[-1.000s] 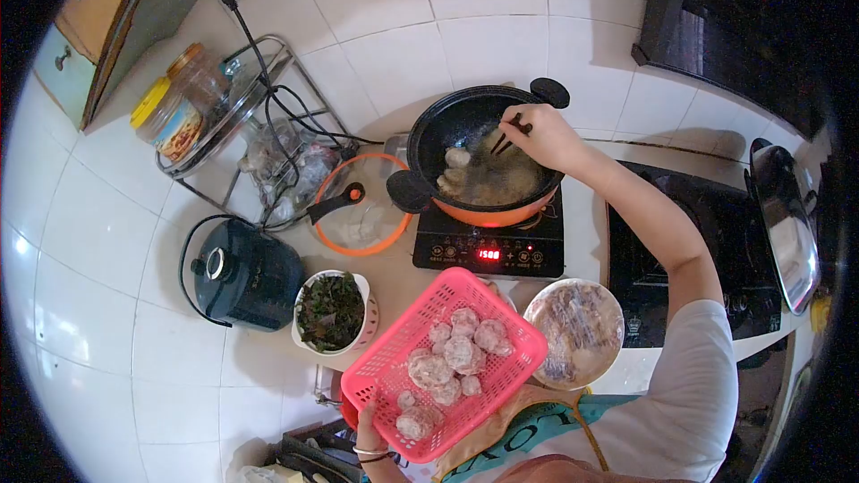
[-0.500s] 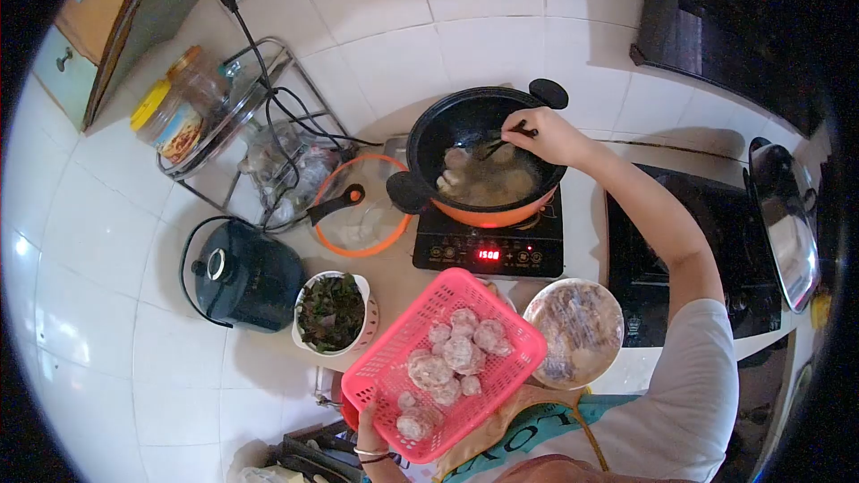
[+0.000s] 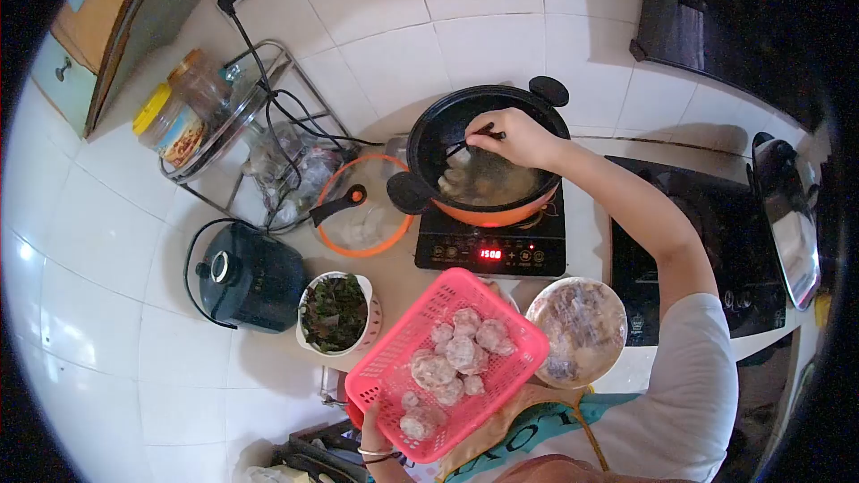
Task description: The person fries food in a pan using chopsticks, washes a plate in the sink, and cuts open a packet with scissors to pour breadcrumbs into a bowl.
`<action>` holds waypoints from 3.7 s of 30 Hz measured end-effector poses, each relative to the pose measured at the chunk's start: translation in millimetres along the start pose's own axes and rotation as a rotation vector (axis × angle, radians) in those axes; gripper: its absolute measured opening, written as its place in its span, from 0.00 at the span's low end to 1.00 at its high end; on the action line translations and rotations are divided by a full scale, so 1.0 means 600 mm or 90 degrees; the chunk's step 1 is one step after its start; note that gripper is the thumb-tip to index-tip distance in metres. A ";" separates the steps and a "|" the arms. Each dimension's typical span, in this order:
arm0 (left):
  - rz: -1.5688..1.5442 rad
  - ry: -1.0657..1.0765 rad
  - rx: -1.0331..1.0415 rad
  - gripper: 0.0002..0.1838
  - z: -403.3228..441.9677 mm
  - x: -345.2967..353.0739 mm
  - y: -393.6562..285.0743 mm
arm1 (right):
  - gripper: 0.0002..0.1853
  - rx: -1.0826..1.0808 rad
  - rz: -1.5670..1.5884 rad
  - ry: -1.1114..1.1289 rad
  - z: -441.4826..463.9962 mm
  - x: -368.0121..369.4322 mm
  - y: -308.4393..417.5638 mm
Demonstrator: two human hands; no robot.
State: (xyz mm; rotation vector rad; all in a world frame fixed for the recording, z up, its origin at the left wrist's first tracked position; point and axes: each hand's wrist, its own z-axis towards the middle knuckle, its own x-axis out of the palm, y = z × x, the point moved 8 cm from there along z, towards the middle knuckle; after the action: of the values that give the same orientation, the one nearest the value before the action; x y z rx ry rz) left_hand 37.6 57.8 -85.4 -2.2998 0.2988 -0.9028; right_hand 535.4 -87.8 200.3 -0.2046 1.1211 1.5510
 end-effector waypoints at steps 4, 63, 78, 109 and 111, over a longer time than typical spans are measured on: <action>0.002 0.020 0.021 0.32 -0.010 0.022 -0.009 | 0.11 0.005 -0.080 0.032 0.007 -0.006 -0.012; -0.036 0.028 -0.007 0.30 -0.021 0.043 -0.012 | 0.10 0.224 0.026 -0.052 -0.062 -0.091 0.009; -0.016 0.000 -0.004 0.30 -0.035 0.067 -0.019 | 0.14 0.320 0.186 0.033 -0.043 -0.041 -0.048; -0.008 0.002 -0.032 0.34 -0.029 0.058 -0.013 | 0.11 0.262 0.093 0.012 -0.066 -0.093 0.002; -0.014 -0.002 -0.037 0.34 -0.031 0.052 -0.012 | 0.12 0.247 0.094 0.009 -0.067 -0.082 -0.003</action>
State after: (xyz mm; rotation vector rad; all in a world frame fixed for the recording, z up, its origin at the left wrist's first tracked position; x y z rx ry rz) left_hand 47.8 41.6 -53.9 -2.3625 0.3031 -0.9118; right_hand 535.8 -150.4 211.1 0.1315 1.4483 1.4272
